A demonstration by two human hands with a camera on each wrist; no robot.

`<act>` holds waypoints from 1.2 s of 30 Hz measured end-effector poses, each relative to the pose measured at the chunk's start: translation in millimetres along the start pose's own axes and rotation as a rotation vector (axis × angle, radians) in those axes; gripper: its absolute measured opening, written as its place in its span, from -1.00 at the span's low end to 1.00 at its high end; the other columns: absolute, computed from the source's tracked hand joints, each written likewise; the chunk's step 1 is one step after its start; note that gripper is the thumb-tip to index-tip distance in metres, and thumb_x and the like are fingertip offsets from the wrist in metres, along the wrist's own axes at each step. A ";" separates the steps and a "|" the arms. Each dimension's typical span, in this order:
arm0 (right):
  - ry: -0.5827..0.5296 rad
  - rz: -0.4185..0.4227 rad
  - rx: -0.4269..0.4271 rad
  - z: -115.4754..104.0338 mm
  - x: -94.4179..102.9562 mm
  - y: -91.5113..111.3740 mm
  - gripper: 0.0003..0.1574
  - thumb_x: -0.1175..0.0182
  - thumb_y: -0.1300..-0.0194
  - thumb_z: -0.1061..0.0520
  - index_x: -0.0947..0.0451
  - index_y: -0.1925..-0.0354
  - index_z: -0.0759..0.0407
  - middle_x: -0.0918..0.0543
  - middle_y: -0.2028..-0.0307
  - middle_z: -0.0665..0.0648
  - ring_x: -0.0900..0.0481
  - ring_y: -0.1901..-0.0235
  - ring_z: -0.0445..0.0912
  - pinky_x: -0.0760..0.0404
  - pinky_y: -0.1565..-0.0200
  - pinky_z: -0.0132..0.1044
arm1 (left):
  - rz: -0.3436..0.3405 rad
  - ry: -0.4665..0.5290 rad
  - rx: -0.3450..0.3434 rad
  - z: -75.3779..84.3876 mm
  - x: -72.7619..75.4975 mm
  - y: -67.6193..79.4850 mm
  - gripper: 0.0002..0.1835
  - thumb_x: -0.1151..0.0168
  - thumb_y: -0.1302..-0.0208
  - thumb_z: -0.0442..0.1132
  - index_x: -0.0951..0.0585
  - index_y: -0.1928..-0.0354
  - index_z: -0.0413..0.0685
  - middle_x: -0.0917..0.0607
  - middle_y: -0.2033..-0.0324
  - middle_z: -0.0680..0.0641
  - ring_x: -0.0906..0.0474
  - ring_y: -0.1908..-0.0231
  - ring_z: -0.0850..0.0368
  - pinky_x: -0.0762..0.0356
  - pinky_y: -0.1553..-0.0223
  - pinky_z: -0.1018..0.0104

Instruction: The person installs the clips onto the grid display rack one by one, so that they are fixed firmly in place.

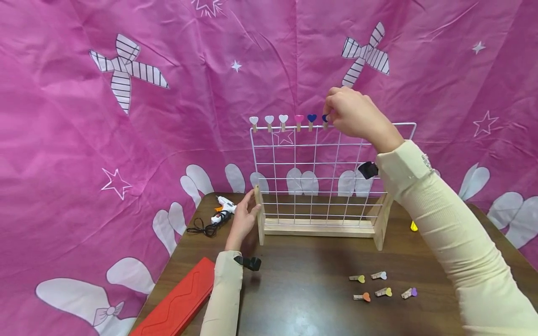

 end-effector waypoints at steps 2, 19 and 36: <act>0.005 -0.013 -0.013 0.1 -0.4 0.5 -0.67 0.09 -0.02 0.40 -0.59 0.38 0.19 -0.50 0.28 0.08 -0.44 0.21 0.03 -0.46 0.38 0.08 | -0.007 0.005 0.000 0.2 -1.4 -0.4 -0.45 -0.02 -0.23 -0.57 -0.22 -0.28 -0.41 -0.42 -0.13 -0.40 -0.37 -0.13 -0.24 -0.39 -0.12 0.05; -0.009 0.034 -0.019 13.2 -4.4 52.2 -0.54 -0.12 -0.18 0.28 -0.38 -0.08 0.30 -0.44 0.06 0.29 -0.31 0.01 0.20 -0.18 0.03 0.26 | 0.017 0.000 0.026 -25.7 -8.0 -5.6 -0.44 -0.05 -0.25 -0.50 -0.25 -0.30 -0.27 -0.44 -0.14 -0.34 -0.37 -0.15 -0.18 -0.35 -0.16 0.07; -0.059 0.122 0.143 32.1 -42.6 149.3 -0.54 -0.33 -0.01 0.26 -0.50 0.06 0.21 -0.53 0.18 0.16 -0.46 0.15 0.06 -0.32 0.20 0.13 | 0.017 -0.018 0.028 2.4 -1.6 0.2 -0.45 -0.04 -0.23 -0.56 -0.23 -0.28 -0.39 -0.46 -0.07 -0.42 -0.39 -0.11 -0.23 -0.40 -0.11 0.02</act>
Point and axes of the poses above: each hand's wrist, its own y-axis away from the middle knuckle, its own x-axis out of the back of the hand, z = x × y, the point moved 1 cm from there along -y, towards the middle knuckle
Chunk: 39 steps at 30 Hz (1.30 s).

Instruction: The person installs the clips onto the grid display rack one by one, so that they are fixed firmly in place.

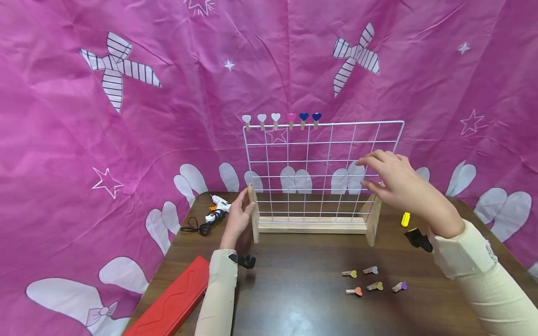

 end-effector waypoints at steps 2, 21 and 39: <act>-0.007 -0.007 0.018 2.2 -6.4 11.9 -0.55 -0.34 0.01 0.26 -0.51 0.08 0.22 -0.54 0.19 0.16 -0.48 0.20 0.04 -0.36 0.25 0.11 | 0.002 -0.008 -0.001 -0.8 1.7 -0.1 -0.45 -0.04 -0.23 -0.55 -0.23 -0.28 -0.40 -0.46 -0.07 -0.42 -0.39 -0.12 -0.23 -0.40 -0.10 0.01; -0.073 -0.194 -0.010 15.3 -77.7 112.8 -0.64 -0.39 0.08 0.22 -0.55 0.24 -0.01 -0.48 0.31 -0.12 -0.44 0.32 -0.19 -0.43 0.40 -0.20 | -0.011 0.011 0.007 1.3 1.2 -0.4 -0.44 -0.02 -0.24 -0.56 -0.20 -0.30 -0.41 -0.41 -0.13 -0.42 -0.34 -0.16 -0.22 -0.35 -0.15 0.04; -0.264 -0.587 -0.155 31.8 -148.2 160.4 -0.75 -0.36 0.08 0.27 -0.54 0.46 -0.04 -0.46 0.51 -0.19 -0.37 0.52 -0.28 -0.33 0.57 -0.36 | -0.006 -0.001 -0.018 -20.6 -1.2 -6.1 -0.44 -0.05 -0.24 -0.53 -0.21 -0.30 -0.37 -0.43 -0.12 -0.39 -0.36 -0.15 -0.20 -0.38 -0.12 0.04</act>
Point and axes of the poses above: each hand's wrist, its own y-axis away from the middle knuckle, its own x-axis out of the back of the hand, z = x × y, the point moved 1 cm from there along -y, towards the middle knuckle
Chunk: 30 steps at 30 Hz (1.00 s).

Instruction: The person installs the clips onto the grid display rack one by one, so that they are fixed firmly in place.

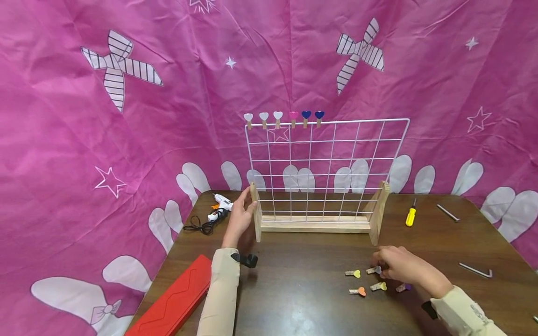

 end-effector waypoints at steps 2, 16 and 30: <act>0.004 0.001 0.002 1.3 -1.8 -1.5 -0.74 -0.36 0.10 0.29 -0.55 0.47 -0.03 -0.46 0.53 -0.19 -0.37 0.53 -0.28 -0.33 0.57 -0.36 | 0.009 -0.001 0.004 -10.1 -1.3 -3.2 -0.43 -0.06 -0.25 -0.50 -0.22 -0.31 -0.31 -0.45 -0.13 -0.35 -0.37 -0.15 -0.16 -0.40 -0.11 0.05; 0.004 0.001 -0.004 4.1 -12.3 -8.9 -0.69 -0.34 0.17 0.39 -0.47 0.60 0.04 -0.38 0.62 -0.17 -0.24 0.60 -0.29 -0.26 0.60 -0.43 | 0.015 -0.041 0.003 7.2 0.0 3.1 -0.44 -0.06 -0.23 -0.53 -0.22 -0.29 -0.40 -0.45 -0.10 -0.41 -0.37 -0.13 -0.21 -0.38 -0.13 0.00; -0.121 0.077 0.001 4.3 -6.8 -8.3 -0.60 -0.27 0.18 0.48 -0.37 0.64 0.03 -0.34 0.67 -0.16 -0.23 0.65 -0.34 -0.31 0.66 -0.48 | 0.002 -0.010 0.012 20.8 0.2 6.1 -0.45 -0.03 -0.24 -0.54 -0.22 -0.29 -0.40 -0.43 -0.11 -0.42 -0.36 -0.14 -0.23 -0.40 -0.10 0.00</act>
Point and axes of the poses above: each hand's wrist, its own y-axis away from the middle knuckle, its own x-axis out of the back of the hand, z = x × y, the point moved 1 cm from there along -y, towards the middle knuckle
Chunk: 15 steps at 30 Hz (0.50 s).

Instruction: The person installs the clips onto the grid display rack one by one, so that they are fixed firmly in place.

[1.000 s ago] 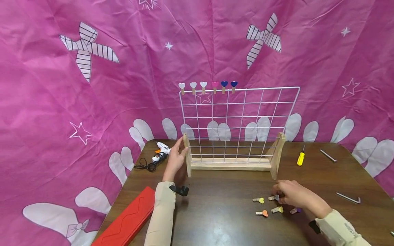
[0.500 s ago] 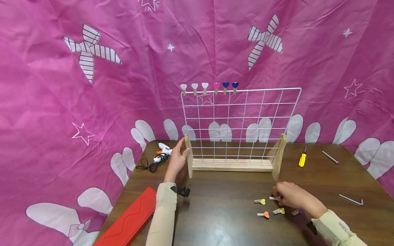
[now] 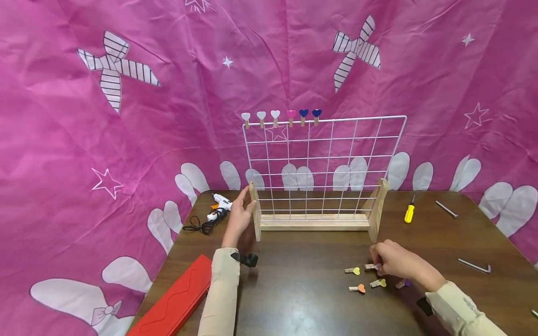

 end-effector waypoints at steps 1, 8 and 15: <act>-0.001 0.008 0.006 0.4 0.6 -0.2 -0.58 -0.27 0.19 0.50 -0.37 0.64 0.03 -0.33 0.67 -0.16 -0.23 0.65 -0.35 -0.31 0.66 -0.49 | 0.000 -0.004 0.002 0.2 0.3 -0.2 -0.45 -0.03 -0.25 -0.54 -0.22 -0.29 -0.40 -0.43 -0.11 -0.42 -0.36 -0.14 -0.23 -0.41 -0.09 0.00; 0.007 0.054 0.025 -2.2 10.6 -0.4 -0.55 -0.27 0.23 0.51 -0.36 0.68 0.00 -0.33 0.70 -0.19 -0.21 0.66 -0.36 -0.29 0.67 -0.49 | 0.002 -0.007 -0.013 0.9 1.0 -0.1 -0.46 -0.04 -0.24 -0.54 -0.23 -0.28 -0.40 -0.44 -0.10 -0.42 -0.37 -0.13 -0.24 -0.39 -0.11 0.00; 0.025 0.102 0.054 -14.7 33.7 -5.8 -0.57 -0.31 0.23 0.47 -0.39 0.65 -0.02 -0.36 0.69 -0.20 -0.26 0.64 -0.36 -0.35 0.63 -0.47 | 0.008 -0.013 -0.018 -0.2 0.7 -1.1 -0.45 -0.05 -0.23 -0.55 -0.23 -0.27 -0.43 -0.45 -0.09 -0.43 -0.38 -0.12 -0.24 -0.38 -0.12 0.00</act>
Point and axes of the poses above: each hand's wrist, its own y-axis away from the middle knuckle, its own x-axis out of the back of the hand, z = x × y, the point moved 1 cm from there along -y, towards the middle knuckle
